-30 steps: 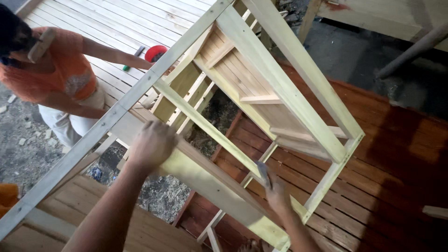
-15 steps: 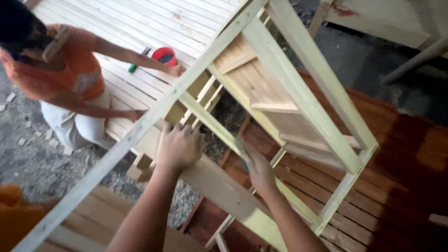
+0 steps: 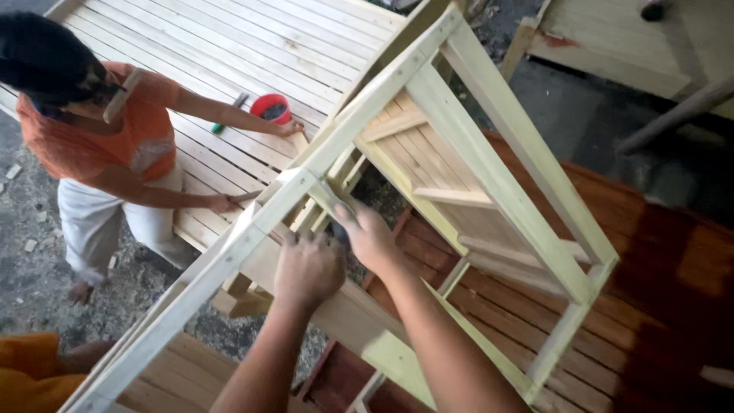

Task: The person sands the wooden frame of a chair using a sheet of sandpaper, rubbing it along the rails and legs while steadying the frame with the other hand. They reposition the chair and continue sanding different surfaces, while another worker hammers on a nearby bench.

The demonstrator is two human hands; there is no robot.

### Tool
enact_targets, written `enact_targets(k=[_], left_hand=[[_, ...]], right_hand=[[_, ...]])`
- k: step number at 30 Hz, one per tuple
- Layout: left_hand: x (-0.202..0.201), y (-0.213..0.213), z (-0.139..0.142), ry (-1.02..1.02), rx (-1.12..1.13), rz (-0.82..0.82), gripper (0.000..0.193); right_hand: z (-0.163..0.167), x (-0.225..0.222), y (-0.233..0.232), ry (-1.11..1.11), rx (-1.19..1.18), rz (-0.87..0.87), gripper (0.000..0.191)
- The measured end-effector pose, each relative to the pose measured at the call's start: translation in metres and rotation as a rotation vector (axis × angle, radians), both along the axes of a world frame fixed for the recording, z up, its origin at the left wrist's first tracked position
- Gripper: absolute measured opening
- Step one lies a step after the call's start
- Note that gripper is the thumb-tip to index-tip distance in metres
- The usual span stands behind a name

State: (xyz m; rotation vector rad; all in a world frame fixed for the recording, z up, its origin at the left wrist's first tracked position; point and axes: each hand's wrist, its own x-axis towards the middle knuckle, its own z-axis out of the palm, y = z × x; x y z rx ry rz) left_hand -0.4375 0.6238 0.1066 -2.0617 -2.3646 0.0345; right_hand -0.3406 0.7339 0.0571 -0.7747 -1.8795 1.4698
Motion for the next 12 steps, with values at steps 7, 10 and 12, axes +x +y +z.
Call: enact_targets(k=[7,10,12], left_hand=[[-0.002,0.004,0.005,-0.026,0.063,-0.031,0.020],[-0.004,-0.001,-0.001,-0.021,0.054,-0.029,0.019],[-0.003,-0.012,-0.005,-0.017,0.037,-0.022,0.020]], right_hand=[[-0.004,0.009,0.000,0.123,0.083,0.018,0.052],[-0.004,-0.023,0.015,-0.039,0.012,-0.004,0.056],[-0.004,-0.026,0.012,-0.170,-0.180,-0.020,0.057]])
